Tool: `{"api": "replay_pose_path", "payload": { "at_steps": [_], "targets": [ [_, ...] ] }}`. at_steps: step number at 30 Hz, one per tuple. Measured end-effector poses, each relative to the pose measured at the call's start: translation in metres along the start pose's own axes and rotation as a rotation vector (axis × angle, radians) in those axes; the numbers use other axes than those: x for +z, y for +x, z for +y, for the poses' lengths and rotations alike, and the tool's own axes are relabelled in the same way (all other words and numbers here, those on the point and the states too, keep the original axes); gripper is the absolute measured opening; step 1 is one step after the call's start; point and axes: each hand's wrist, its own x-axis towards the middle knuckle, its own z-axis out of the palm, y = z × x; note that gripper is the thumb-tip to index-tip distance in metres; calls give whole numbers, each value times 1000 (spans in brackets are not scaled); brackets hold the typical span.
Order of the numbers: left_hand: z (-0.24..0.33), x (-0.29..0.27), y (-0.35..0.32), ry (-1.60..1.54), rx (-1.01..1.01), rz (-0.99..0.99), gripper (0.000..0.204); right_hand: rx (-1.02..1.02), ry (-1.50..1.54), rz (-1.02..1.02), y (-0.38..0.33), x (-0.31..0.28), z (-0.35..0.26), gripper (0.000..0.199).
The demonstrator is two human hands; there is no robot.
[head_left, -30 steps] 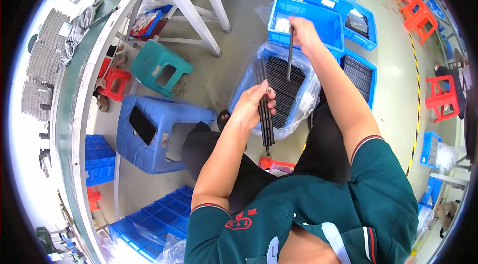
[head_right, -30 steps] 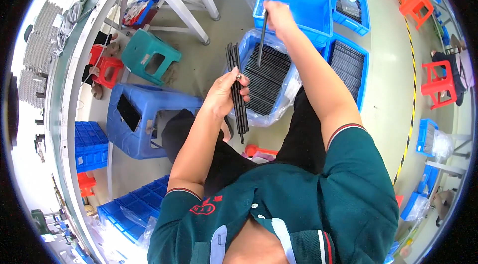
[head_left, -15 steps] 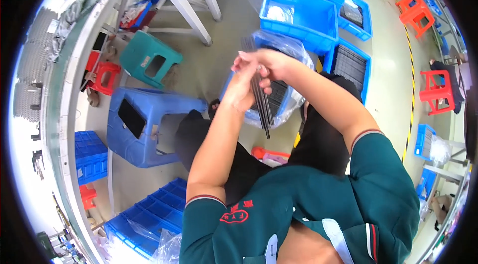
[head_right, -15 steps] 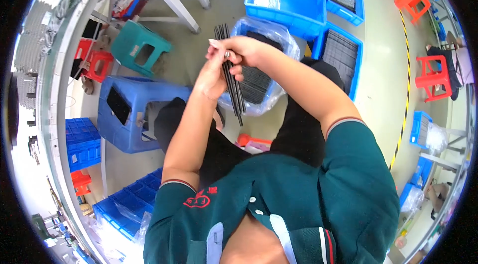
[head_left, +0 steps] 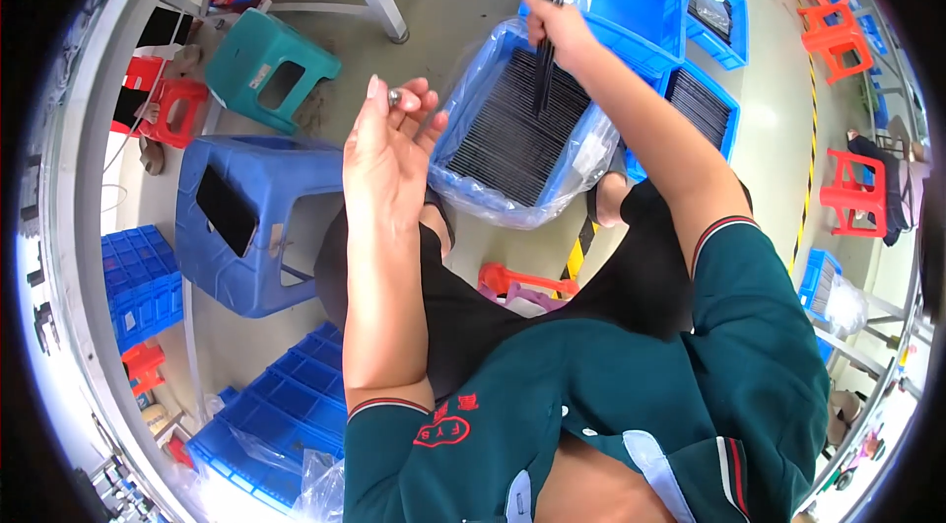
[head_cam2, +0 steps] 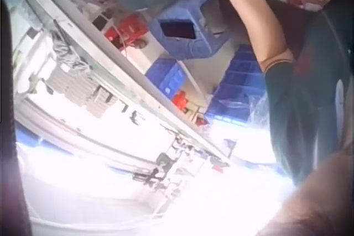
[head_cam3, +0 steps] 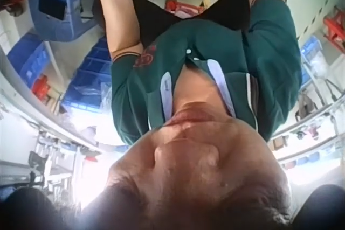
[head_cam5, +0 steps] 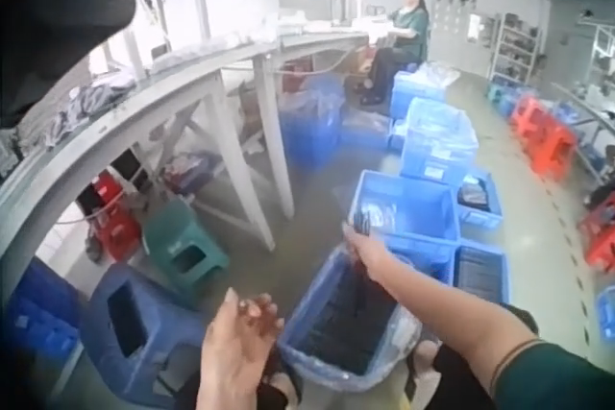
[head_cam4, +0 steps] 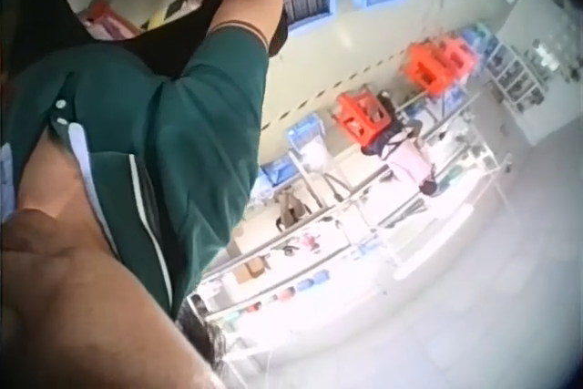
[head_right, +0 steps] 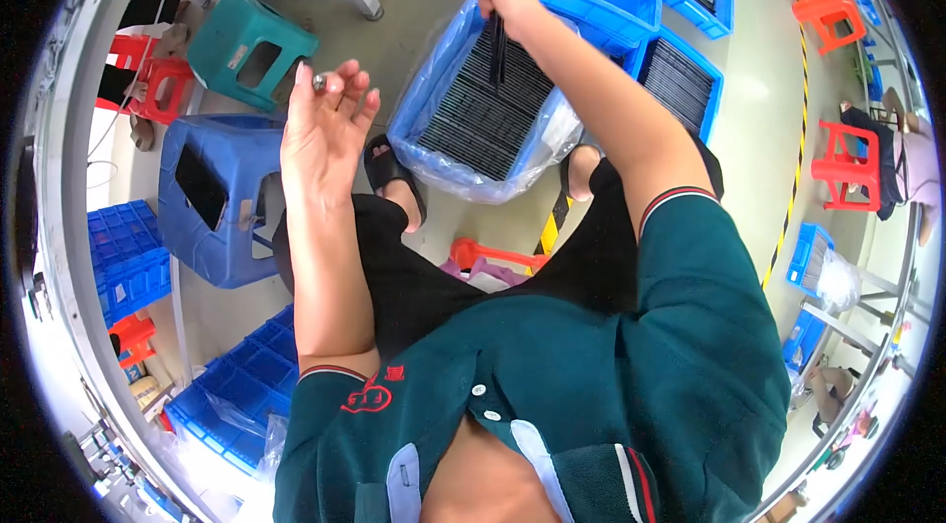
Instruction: Sorting and organizing black component rods into a tray within a blue storage bin.
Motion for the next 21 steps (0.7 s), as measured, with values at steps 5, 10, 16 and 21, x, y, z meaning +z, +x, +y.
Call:
{"api": "replay_pose_path", "payload": {
  "at_steps": [5,10,16,21],
  "targets": [
    [3,-7,-5,-34,-62,-84,35,-242,-694,58,10,13,110,43],
    [8,-6,-10,31,-48,-125,40,-134,-949,-37,4,10,190,38],
    [8,2,-10,64,-62,-94,43,-24,-1209,-56,-10,-23,250,31],
    [9,2,-3,38,-76,-107,46,-56,-1481,18,-4,-31,274,28]
  ]
}}
